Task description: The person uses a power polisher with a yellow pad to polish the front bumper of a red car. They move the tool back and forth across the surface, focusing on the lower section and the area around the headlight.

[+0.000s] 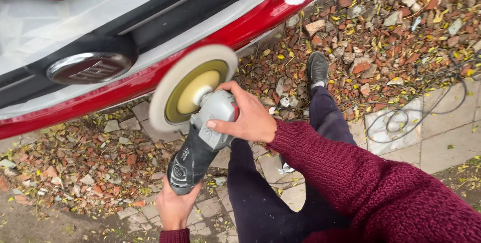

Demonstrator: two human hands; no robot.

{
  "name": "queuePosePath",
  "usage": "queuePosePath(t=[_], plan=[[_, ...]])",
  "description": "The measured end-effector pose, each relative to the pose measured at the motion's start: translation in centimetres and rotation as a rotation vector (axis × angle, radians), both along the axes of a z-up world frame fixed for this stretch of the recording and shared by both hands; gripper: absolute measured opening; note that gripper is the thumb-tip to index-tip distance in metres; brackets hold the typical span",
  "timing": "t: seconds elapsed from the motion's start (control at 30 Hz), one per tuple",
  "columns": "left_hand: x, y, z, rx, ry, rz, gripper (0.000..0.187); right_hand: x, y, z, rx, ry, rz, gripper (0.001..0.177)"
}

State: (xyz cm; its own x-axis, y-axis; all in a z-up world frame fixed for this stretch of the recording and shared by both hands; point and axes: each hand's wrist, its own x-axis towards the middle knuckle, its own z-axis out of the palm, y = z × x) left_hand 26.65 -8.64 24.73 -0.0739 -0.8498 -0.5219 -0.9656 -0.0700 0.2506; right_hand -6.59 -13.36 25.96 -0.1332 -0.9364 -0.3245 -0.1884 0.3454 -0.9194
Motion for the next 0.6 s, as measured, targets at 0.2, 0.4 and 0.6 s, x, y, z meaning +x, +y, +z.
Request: queuePosePath(t=[0.2, 0.4, 0.6], plan=[[-11.5, 0.3, 0.3, 0.176, 0.102, 0.054, 0.079, -8.4, 1.5, 1.4, 0.119, 0.109, -0.070, 0.067], [-16.8, 0.9, 0.7, 0.195, 0.337, 0.117, 0.070, -12.3, 1.9, 2.5, 0.148, 0.277, -0.140, 0.059], [-13.6, 1.4, 0.4, 0.252, 0.345, 0.209, 0.066, -9.0, 0.8, 2.6, 0.117, 0.273, -0.029, 0.066]])
